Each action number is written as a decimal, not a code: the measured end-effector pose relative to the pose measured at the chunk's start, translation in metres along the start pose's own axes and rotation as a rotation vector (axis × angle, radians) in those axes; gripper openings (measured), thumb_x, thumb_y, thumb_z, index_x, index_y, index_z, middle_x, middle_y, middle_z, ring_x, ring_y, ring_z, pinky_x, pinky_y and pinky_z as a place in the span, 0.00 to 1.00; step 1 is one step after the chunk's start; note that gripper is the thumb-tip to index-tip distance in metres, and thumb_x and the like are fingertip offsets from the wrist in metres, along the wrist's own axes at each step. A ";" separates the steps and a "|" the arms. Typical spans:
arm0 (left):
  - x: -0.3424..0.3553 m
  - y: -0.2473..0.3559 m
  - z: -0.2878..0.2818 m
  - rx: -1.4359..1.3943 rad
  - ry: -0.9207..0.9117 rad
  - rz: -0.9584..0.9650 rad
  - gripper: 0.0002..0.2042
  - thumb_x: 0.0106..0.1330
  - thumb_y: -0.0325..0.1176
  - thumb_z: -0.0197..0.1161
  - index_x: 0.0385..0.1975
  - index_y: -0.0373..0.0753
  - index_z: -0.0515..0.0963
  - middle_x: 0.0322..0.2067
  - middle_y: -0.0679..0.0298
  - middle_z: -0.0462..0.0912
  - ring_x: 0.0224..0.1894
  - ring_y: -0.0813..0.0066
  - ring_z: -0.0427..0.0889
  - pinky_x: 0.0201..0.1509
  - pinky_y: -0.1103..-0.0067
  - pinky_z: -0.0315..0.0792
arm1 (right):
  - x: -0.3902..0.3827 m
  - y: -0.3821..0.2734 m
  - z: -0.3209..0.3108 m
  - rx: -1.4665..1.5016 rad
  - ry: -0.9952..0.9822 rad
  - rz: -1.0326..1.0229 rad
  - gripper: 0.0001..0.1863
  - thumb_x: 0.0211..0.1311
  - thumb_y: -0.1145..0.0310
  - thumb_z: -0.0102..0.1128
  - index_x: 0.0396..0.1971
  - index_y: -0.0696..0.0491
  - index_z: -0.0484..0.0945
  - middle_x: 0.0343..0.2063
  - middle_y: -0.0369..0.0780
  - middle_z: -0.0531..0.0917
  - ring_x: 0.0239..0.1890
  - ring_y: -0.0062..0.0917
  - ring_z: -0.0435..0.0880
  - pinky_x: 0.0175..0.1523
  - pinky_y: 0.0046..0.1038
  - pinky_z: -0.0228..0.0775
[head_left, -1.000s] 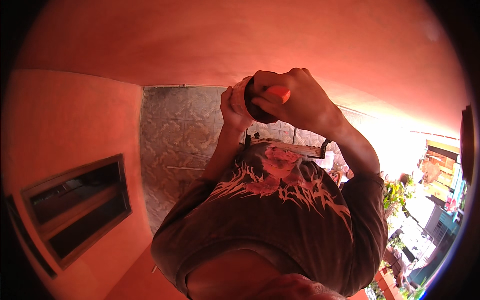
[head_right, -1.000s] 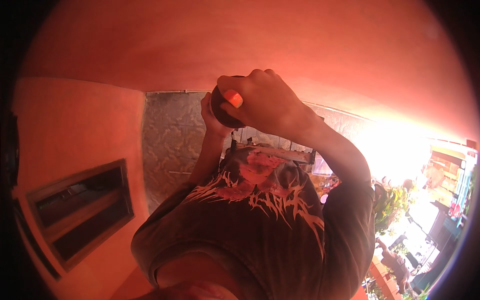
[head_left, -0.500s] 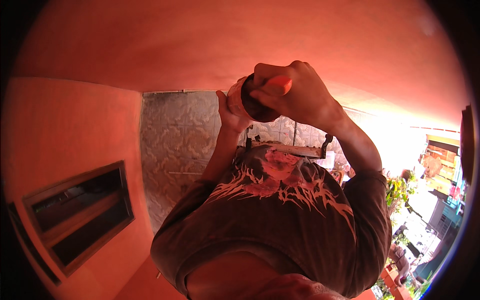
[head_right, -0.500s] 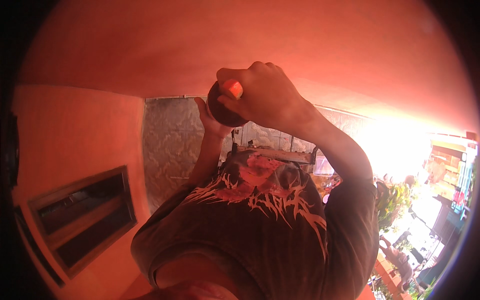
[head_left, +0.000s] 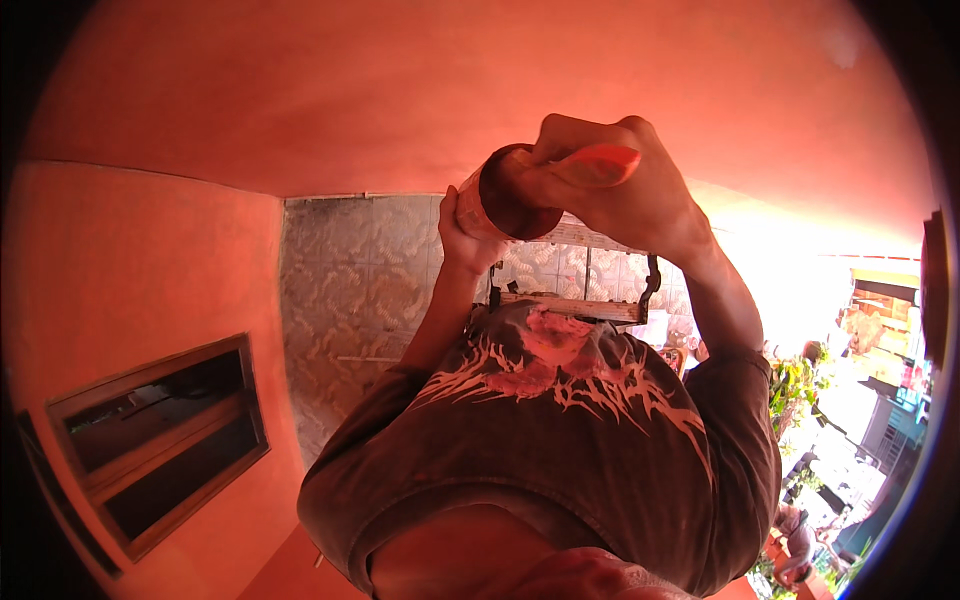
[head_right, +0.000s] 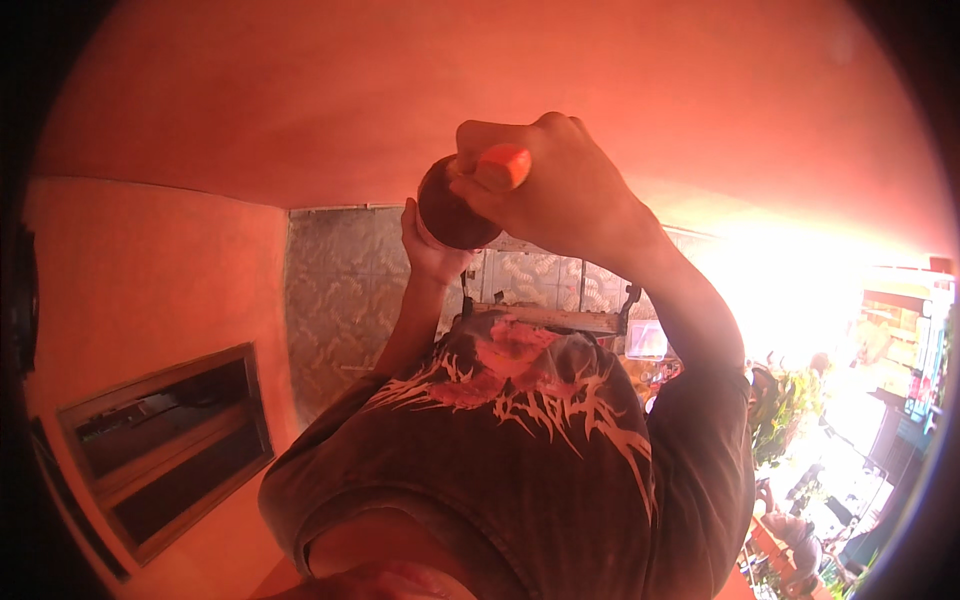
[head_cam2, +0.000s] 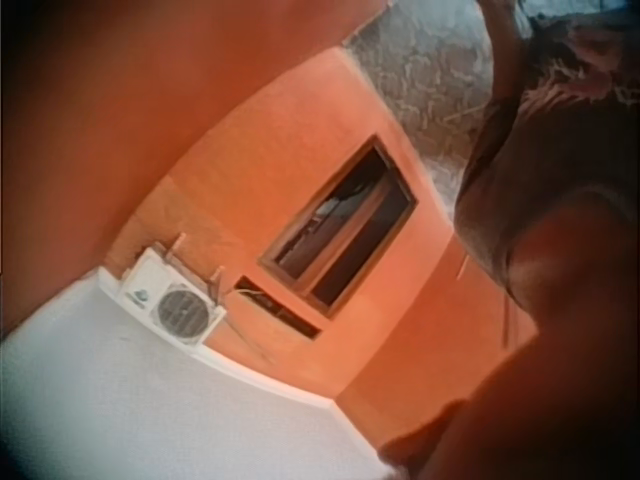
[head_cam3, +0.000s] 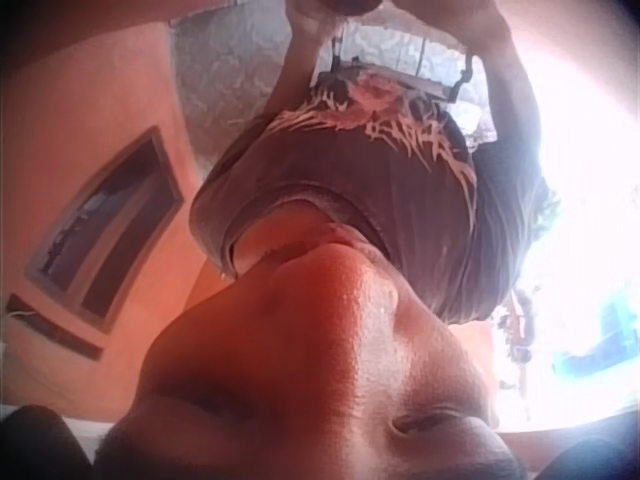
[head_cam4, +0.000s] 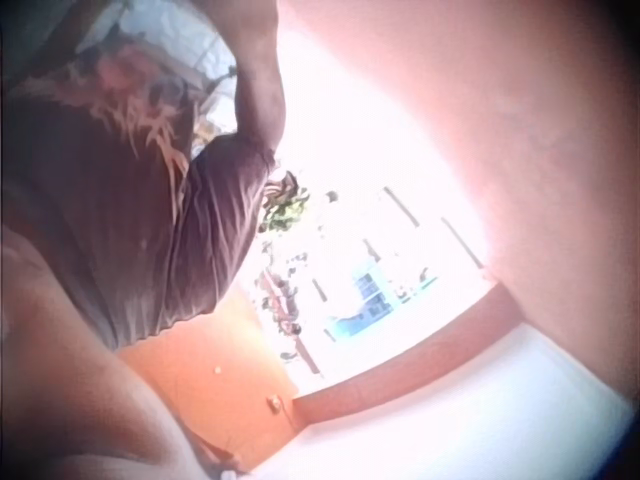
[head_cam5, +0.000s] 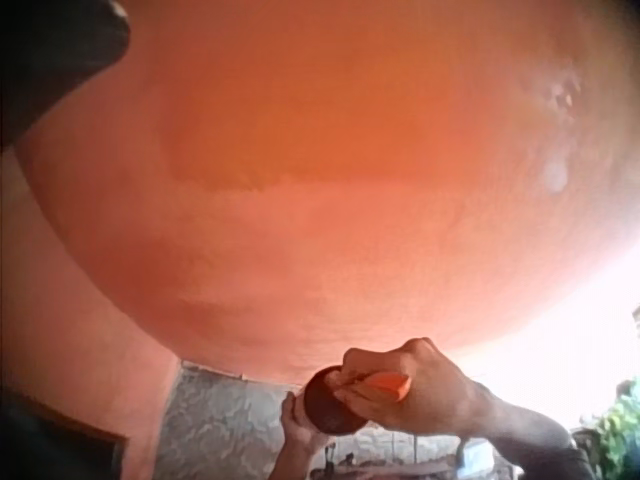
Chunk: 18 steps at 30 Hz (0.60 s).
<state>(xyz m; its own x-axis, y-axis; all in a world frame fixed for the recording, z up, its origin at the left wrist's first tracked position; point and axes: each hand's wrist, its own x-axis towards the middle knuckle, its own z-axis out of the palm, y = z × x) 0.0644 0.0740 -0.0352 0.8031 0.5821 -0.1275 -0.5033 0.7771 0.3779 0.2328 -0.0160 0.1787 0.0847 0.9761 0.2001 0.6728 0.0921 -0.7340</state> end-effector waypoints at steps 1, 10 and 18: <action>0.002 -0.001 -0.005 -0.042 0.002 -0.022 0.36 0.68 0.64 0.44 0.71 0.49 0.61 0.68 0.60 0.66 0.70 0.57 0.66 0.68 0.55 0.67 | -0.001 -0.001 -0.003 0.017 0.018 0.006 0.06 0.57 0.67 0.65 0.29 0.52 0.79 0.24 0.41 0.86 0.27 0.41 0.86 0.36 0.38 0.79; 0.012 -0.013 -0.011 -0.144 -0.080 -0.065 0.30 0.67 0.54 0.52 0.66 0.43 0.67 0.63 0.59 0.73 0.65 0.58 0.72 0.68 0.59 0.67 | -0.006 -0.004 -0.011 -0.250 -0.101 -0.051 0.09 0.51 0.73 0.64 0.32 0.56 0.75 0.24 0.46 0.85 0.31 0.46 0.85 0.38 0.42 0.78; 0.014 -0.017 -0.010 -0.154 -0.215 -0.061 0.28 0.67 0.54 0.53 0.64 0.46 0.68 0.58 0.63 0.77 0.55 0.61 0.79 0.43 0.61 0.78 | 0.006 -0.005 -0.012 -0.408 -0.158 -0.150 0.10 0.53 0.73 0.64 0.33 0.55 0.72 0.24 0.45 0.82 0.31 0.46 0.83 0.38 0.43 0.75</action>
<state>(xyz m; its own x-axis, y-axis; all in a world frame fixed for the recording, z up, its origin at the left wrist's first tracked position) 0.0809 0.0713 -0.0521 0.8745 0.4815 0.0586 -0.4813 0.8460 0.2294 0.2389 -0.0129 0.1916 -0.1275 0.9788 0.1600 0.9062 0.1805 -0.3823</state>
